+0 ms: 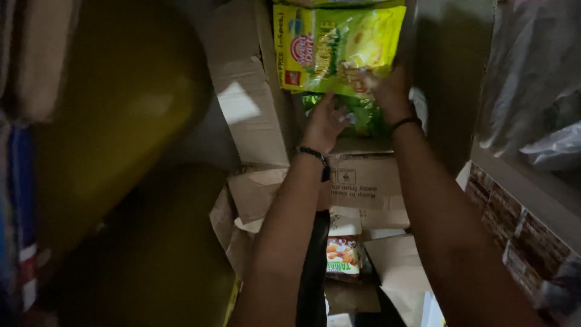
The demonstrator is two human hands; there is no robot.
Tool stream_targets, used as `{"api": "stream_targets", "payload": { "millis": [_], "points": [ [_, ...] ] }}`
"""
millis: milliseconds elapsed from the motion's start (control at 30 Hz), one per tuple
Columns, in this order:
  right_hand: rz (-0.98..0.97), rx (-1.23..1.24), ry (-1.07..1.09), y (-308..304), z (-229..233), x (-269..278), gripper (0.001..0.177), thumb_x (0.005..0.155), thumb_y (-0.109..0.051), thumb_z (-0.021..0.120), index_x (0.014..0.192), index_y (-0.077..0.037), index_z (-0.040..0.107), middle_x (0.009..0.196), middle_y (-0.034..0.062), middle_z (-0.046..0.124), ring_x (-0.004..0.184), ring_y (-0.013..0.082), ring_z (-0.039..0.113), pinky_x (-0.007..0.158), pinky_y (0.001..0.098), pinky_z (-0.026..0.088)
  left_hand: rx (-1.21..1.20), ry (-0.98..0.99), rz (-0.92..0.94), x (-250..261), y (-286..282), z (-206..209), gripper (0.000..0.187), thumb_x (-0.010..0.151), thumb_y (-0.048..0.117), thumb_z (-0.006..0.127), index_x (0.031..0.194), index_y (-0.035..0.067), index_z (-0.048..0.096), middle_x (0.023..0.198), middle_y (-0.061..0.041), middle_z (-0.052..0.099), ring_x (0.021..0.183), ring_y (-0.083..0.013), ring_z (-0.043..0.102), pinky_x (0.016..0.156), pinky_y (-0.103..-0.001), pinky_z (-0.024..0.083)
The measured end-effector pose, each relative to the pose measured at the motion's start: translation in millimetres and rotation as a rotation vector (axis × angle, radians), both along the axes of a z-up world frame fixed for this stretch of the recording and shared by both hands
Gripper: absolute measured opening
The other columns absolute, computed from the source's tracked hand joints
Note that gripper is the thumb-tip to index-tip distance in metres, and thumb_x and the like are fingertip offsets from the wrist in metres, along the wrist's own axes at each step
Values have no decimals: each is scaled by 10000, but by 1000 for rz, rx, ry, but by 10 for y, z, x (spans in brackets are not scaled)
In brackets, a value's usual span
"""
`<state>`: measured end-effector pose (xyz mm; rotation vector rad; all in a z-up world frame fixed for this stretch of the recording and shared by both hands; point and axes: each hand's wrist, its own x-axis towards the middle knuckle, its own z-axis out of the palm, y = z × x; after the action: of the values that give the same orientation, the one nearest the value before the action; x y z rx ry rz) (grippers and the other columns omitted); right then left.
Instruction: Organizing and stocking snack and candy bags on grocery store shelves from boxes.
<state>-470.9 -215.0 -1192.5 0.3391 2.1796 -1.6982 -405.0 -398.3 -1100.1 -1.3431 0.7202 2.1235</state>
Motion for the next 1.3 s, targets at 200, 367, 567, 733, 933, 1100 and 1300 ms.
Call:
{"api": "stream_targets", "payload": {
  "millis": [200, 367, 567, 733, 933, 1100, 1300],
  "points": [
    [-214, -596, -341, -250, 450, 471, 373, 888, -76, 724, 1245, -48, 621, 1044, 32, 710, 840, 165, 700, 708, 353, 602, -16, 86, 204, 541, 49, 577, 850, 940, 570, 570, 1646, 264, 208, 1667, -116, 235, 1533, -291, 284, 1176, -440, 297],
    [65, 154, 327, -797, 2810, 1084, 229, 954, -57, 725, 1130, -11, 585, 1026, 130, 600, 931, 298, 605, 819, 412, 504, -962, 192, -278, 1475, -125, 842, 836, 971, 440, 627, 1652, 85, 296, 1692, -160, 358, 1519, -347, 385, 1247, -475, 327],
    [205, 233, 83, 49, 4655, 2020, 290, 851, -144, 842, 1040, 1, 676, 944, 127, 639, 868, 231, 643, 751, 340, 529, -1166, 615, -732, 1188, -575, 3856, 1145, 671, 289, 933, 1544, -42, 270, 1594, -281, 199, 1479, -419, 182, 1177, -508, 221],
    [260, 99, 56, 853, 6331, 2133, 360, 742, -114, 874, 1069, -23, 754, 974, 87, 779, 884, 158, 729, 801, 297, 586, -741, 980, -785, 1537, -486, 5556, 762, 737, 242, 913, 1385, 4, 588, 1367, -148, 643, 1303, -277, 534, 1116, -484, 288],
    [-156, -465, 73, 659, 7753, 2188, 641, 878, -261, 751, 1433, -23, 536, 1325, 87, 656, 1180, 172, 636, 1014, 324, 515, -295, 835, -408, 2217, 38, 6586, 521, 919, 212, 779, 1358, 2, 596, 1262, -51, 709, 1144, -131, 636, 1015, -305, 520],
    [12, -468, -196, 817, 8306, 3582, 710, 867, -139, 726, 1513, -57, 443, 1360, 87, 615, 1222, 192, 588, 1024, 374, 466, -87, 394, -36, 2937, 297, 7361, 482, 887, 192, 735, 1313, 9, 603, 1176, -85, 741, 1046, -212, 680, 909, -373, 538],
    [-24, -9, 120, 883, 9664, 4135, 612, 926, -258, 688, 1463, -40, 492, 1314, 70, 682, 1186, 150, 627, 1007, 319, 494, -156, 855, -178, 3658, 443, 8566, 638, 880, 90, 736, 1439, 35, 434, 1342, -99, 640, 1190, -192, 634, 1014, -356, 521]
  ]
}}
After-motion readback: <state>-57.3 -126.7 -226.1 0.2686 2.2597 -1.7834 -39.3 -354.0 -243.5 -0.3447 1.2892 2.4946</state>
